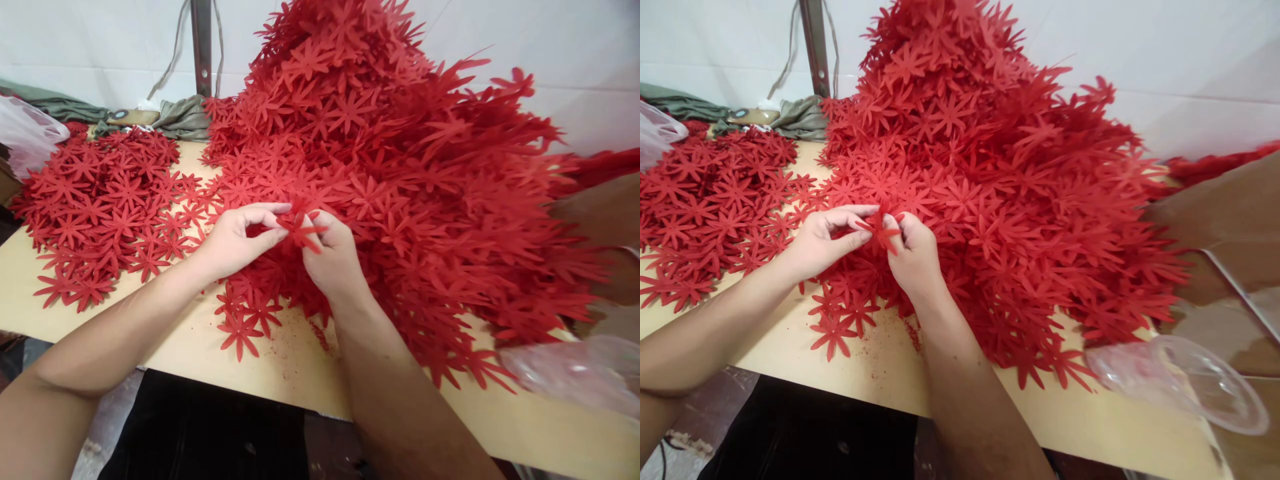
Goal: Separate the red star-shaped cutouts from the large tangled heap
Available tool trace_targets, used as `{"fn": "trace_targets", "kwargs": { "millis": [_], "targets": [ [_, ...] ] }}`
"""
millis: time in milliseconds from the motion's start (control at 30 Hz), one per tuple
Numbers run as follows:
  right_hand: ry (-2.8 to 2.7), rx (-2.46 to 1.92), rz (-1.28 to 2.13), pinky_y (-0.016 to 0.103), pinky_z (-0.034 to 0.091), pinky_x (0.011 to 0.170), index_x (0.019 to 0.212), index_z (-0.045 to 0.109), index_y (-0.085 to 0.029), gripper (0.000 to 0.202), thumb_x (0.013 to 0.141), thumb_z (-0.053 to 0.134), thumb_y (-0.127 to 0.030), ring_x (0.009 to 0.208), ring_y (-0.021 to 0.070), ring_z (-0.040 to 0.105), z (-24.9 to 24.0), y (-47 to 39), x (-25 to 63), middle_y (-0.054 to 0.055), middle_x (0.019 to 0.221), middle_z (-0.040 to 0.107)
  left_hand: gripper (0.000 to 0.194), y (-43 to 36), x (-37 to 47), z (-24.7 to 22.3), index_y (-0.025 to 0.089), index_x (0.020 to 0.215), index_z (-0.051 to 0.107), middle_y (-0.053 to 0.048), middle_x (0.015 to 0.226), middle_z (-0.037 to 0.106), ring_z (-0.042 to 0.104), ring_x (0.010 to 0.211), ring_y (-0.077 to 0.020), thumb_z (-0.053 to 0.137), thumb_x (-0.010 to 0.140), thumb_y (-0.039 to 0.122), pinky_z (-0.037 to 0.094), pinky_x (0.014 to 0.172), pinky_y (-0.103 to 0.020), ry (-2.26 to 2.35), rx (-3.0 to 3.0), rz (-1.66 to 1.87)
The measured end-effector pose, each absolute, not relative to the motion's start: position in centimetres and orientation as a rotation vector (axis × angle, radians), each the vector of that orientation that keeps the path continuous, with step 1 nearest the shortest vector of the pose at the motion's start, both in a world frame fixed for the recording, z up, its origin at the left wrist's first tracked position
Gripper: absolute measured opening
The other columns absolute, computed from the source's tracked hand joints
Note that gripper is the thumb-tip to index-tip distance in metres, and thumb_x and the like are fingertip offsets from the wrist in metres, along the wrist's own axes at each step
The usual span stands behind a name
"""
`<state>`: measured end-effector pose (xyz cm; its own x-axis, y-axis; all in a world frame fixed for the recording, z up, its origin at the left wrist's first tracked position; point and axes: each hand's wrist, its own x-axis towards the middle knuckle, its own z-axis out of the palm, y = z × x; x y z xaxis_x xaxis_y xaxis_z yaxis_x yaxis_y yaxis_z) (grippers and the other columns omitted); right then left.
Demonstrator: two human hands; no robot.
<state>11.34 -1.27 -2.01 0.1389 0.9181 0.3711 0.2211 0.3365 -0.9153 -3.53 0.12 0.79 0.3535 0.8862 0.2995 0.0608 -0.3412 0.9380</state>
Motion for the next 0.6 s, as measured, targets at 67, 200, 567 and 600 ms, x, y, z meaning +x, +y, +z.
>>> {"fn": "trace_targets", "kwargs": {
  "millis": [67,200,567,600],
  "targets": [
    [-1.374,-1.109,0.744,0.025,0.034,0.052,0.058,0.045,-0.020,0.047,0.077,0.059,-0.060,0.055,0.0082,0.038,-1.9,-1.4,11.1,-0.004,0.056,0.044,0.011,0.1,-3.2,0.6,0.013,0.063,0.063,-0.002,0.078,0.070,0.062,0.074,-0.0105,0.067,0.072,0.018,0.048,0.077,-0.025,0.887,1.638,1.101],
    [-1.347,-1.127,0.737,0.025,0.030,0.048,0.057,0.042,-0.021,0.050,0.074,0.059,-0.065,0.049,0.0067,0.031,-1.5,-1.4,11.2,-0.005,0.052,0.036,0.015,0.8,-3.6,0.8,0.013,0.062,0.060,0.004,0.058,0.059,0.049,0.055,-0.0048,0.070,0.069,0.020,0.041,0.059,-0.019,0.987,1.427,1.226],
    [-1.239,-1.103,0.751,0.026,0.038,0.054,0.070,0.051,-0.022,0.026,0.075,0.067,-0.041,0.053,0.0086,0.039,-2.0,-0.6,12.3,-0.004,0.061,0.047,0.022,2.4,-5.8,1.2,0.014,0.068,0.062,-0.008,0.102,0.072,0.066,0.101,-0.0200,0.076,0.069,0.032,0.047,0.097,-0.036,1.013,1.527,1.309],
    [-1.241,-1.104,0.757,0.026,0.039,0.055,0.073,0.053,-0.022,0.023,0.074,0.068,-0.039,0.054,0.0088,0.040,-2.0,-0.6,12.3,-0.004,0.062,0.049,0.020,2.2,-5.7,1.3,0.015,0.069,0.063,-0.009,0.113,0.070,0.063,0.112,-0.0229,0.075,0.069,0.031,0.042,0.105,-0.040,1.005,1.607,1.290]
  ]
}}
